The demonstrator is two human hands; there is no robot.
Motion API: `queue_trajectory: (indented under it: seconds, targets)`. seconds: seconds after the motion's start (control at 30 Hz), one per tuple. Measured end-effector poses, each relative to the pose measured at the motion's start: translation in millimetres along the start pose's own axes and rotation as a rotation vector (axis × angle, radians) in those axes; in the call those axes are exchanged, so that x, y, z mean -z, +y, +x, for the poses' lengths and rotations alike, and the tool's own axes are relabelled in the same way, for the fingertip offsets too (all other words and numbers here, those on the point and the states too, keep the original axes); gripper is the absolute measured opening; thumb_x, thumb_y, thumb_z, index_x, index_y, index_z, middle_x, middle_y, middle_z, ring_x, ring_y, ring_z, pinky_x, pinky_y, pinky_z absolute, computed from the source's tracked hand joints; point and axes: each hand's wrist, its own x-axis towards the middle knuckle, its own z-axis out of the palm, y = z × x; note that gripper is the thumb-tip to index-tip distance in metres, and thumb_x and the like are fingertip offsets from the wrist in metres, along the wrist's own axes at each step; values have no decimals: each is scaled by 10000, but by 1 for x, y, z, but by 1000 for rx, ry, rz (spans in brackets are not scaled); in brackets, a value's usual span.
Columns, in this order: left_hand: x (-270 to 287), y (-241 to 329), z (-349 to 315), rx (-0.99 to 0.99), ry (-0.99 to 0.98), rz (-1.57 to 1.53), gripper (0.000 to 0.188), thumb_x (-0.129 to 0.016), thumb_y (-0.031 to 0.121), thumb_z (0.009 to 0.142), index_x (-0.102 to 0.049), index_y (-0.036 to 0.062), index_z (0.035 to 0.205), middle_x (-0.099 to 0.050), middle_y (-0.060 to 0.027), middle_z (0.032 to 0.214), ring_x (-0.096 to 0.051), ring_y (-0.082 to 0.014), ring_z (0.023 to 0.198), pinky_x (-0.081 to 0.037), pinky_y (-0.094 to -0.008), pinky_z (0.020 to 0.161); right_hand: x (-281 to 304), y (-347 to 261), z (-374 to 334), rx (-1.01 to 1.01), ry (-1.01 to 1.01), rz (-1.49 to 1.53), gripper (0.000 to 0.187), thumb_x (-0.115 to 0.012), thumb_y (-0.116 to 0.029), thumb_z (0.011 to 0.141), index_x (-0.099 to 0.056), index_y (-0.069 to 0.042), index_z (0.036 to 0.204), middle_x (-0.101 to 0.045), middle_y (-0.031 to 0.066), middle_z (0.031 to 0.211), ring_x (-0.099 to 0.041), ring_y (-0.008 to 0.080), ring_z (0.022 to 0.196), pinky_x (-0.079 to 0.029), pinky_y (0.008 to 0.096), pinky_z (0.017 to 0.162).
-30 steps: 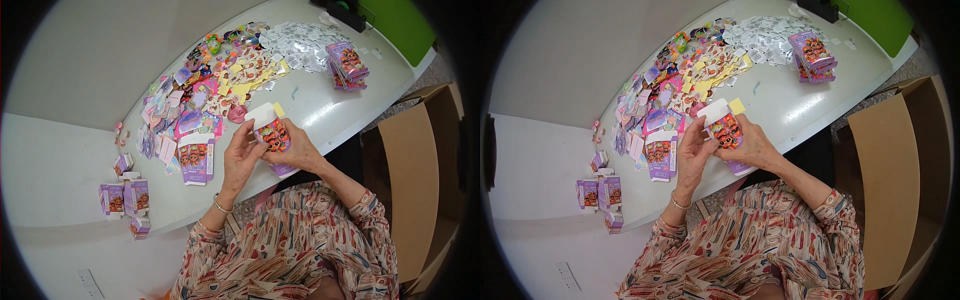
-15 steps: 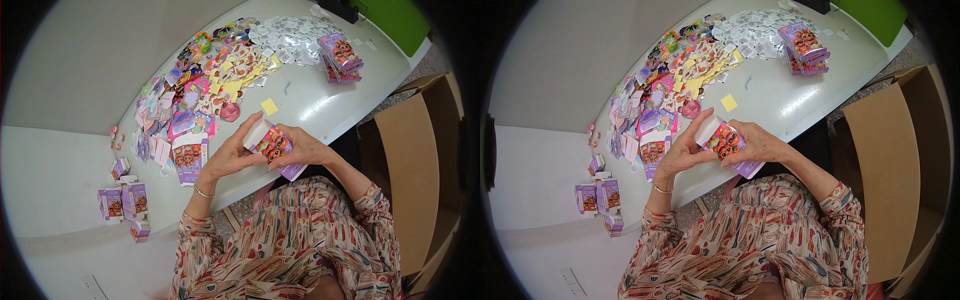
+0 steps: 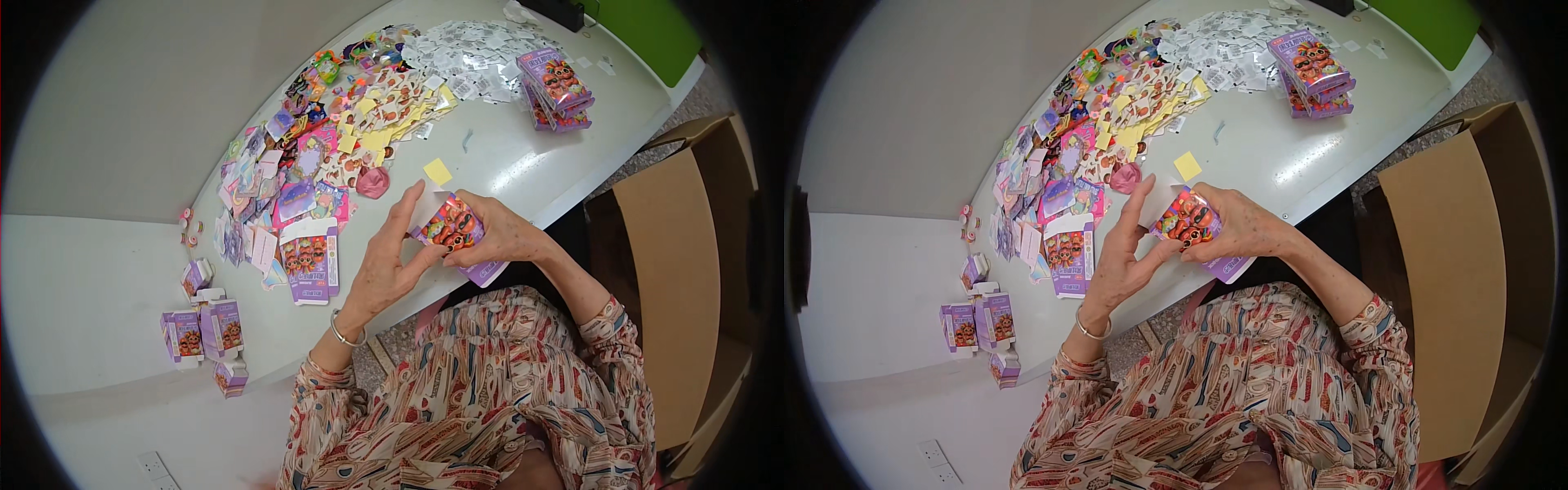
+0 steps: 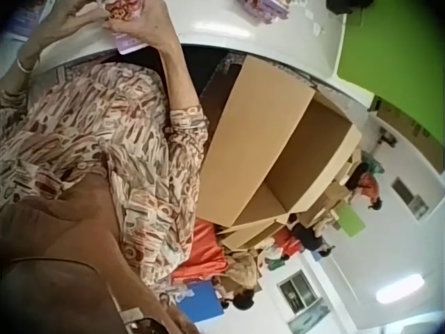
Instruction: Sorting and organizing miniature toy collectibles and their packaging on a desk.
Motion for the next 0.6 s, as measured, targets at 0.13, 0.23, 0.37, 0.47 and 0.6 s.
queue_trajectory:
  seconds: [0.13,0.23,0.37,0.47,0.6]
  targets:
    - [-1,0,2,32,10,-17,656,-685,75,862,-382,40,1442,-431,-160,1440,-501,-222,1247,-473,-342,983,3,-7,-2,-27,0,-145,523,-797,-278,646,-534,15,990,-662,151,804,-641,241,714,-504,345,701]
    - [-1,-13,2,67,-90,-178,638,-688,70,859,-402,37,1428,-423,-168,1441,-482,-219,1264,-478,-327,976,1,-7,-4,23,15,-160,532,-793,-283,649,-524,18,997,-663,164,803,-648,265,713,-506,357,698]
    - [-8,-11,-1,112,-84,-223,600,-663,39,862,-420,24,1411,-389,-184,1462,-477,-271,1282,-461,-352,995,3,-4,-5,15,2,-180,533,-795,-278,645,-522,15,998,-666,167,818,-654,273,726,-507,359,700]
    - [-12,4,1,-72,22,149,602,-633,30,860,-392,21,1412,-419,-244,1398,-490,-407,1233,-442,-408,988,5,-10,-5,11,11,-141,532,-798,-268,643,-521,17,997,-666,169,830,-658,272,737,-511,356,704]
    - [-21,10,0,-144,49,271,607,-584,-11,866,-348,14,1425,-322,-284,1452,-444,-447,1261,-431,-432,1004,7,-8,-5,-16,19,-102,484,-811,-183,644,-518,-9,987,-651,96,830,-584,143,733,-493,303,707]
